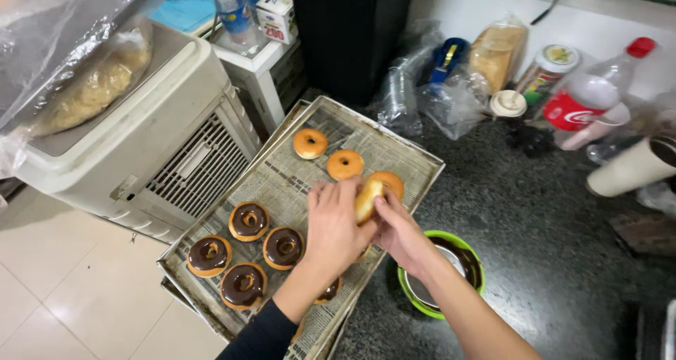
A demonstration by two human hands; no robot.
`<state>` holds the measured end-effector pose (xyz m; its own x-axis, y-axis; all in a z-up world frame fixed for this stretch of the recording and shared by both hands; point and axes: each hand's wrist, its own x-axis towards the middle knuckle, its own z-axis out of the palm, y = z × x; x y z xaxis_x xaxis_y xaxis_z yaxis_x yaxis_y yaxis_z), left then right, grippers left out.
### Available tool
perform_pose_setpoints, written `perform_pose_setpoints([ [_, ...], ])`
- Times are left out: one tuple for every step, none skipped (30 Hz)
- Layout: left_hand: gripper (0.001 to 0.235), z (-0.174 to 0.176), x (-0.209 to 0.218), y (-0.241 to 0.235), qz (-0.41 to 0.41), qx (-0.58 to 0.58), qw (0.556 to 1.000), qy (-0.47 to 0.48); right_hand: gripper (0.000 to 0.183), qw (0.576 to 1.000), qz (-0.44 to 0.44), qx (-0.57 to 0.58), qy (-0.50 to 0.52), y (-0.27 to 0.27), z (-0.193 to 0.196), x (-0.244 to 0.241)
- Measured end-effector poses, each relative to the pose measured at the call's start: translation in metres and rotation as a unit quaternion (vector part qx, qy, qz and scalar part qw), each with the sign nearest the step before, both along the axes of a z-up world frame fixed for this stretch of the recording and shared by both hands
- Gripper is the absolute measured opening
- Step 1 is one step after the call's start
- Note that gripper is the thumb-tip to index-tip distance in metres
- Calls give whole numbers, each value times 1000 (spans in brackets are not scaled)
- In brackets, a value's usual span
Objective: The person dips plain donuts into a bowl of chocolate glaze and places them on a tray. After glazing, the person sprinkles colorful toppings onto the wet glaze of each donut.
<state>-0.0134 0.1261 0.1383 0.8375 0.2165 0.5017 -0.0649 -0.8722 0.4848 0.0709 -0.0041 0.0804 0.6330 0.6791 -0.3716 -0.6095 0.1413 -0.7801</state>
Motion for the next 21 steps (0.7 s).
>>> perform_pose_setpoints([
  [64, 7, -2, -9, -16, 0, 1000, -3, 59, 1000, -11, 3, 1, -10, 0, -1],
  [65, 12, -6, -16, -41, -45, 998, 12, 57, 1000, -8, 14, 15, -23, 1, -2],
  [67, 17, -10, -21, -67, -90, 993, 28, 56, 999, -4, 26, 29, -38, 3, -1],
  [68, 20, -12, -26, -94, -135, 985, 45, 56, 998, -2, 36, 44, -53, 4, 1],
  [64, 22, -12, -29, -115, -125, 985, 24, 55, 998, 1, 50, 35, -67, 5, 3],
  [60, 24, -12, -32, -136, -117, 984, 6, 55, 998, 2, 62, 28, -83, 7, 5],
  [56, 24, -11, -37, -158, -110, 981, -12, 55, 997, 4, 73, 22, -96, 8, 6],
  [54, 23, -12, -44, -171, -115, 978, 20, 55, 997, 2, 73, 20, -108, 9, 6],
  [53, 22, -11, -51, -183, -119, 974, 52, 56, 997, 1, 73, 19, -120, 9, 5],
  [51, 21, -9, -59, -196, -122, 970, 83, 57, 997, 0, 73, 17, -130, 10, 5],
  [51, 20, -7, -68, -208, -116, 968, 81, 58, 997, -1, 69, 16, -140, 10, 4],
  [51, 19, -6, -77, -219, -109, 966, 81, 58, 998, -2, 67, 16, -148, 10, 3],
  [51, 18, -5, -86, -229, -102, 965, 80, 59, 998, -2, 65, 16, -156, 11, 2],
  [52, 16, -3, -94, -234, -106, 963, 84, 60, 999, -6, 49, 19, -165, 10, 1],
  [52, 15, -1, -102, -238, -109, 961, 88, 61, 999, -11, 33, 21, -173, 10, 1],
  [52, 14, 2, -110, -241, -112, 959, 93, 62, 999, -14, 17, 25, -182, 9, 2],
  [52, 12, 4, -117, -246, -103, 959, 93, 62, 1000, -10, 14, 23, -190, 8, 2],
  [53, 10, 5, -123, -250, -95, 959, 93, 62, 1000, -6, 10, 22, -197, 5, 2],
  [53, 8, 6, -129, -254, -87, 959, 93, 62, 1000, -2, 7, 22, -203, 3, 3],
  [53, 6, 7, -134, -254, -84, 958, 103, 62, 1000, 2, 0, 22, -209, 1, 3],
  [54, 3, 8, -139, -255, -82, 957, 113, 62, 1000, 6, -6, 22, -214, -2, 4],
])
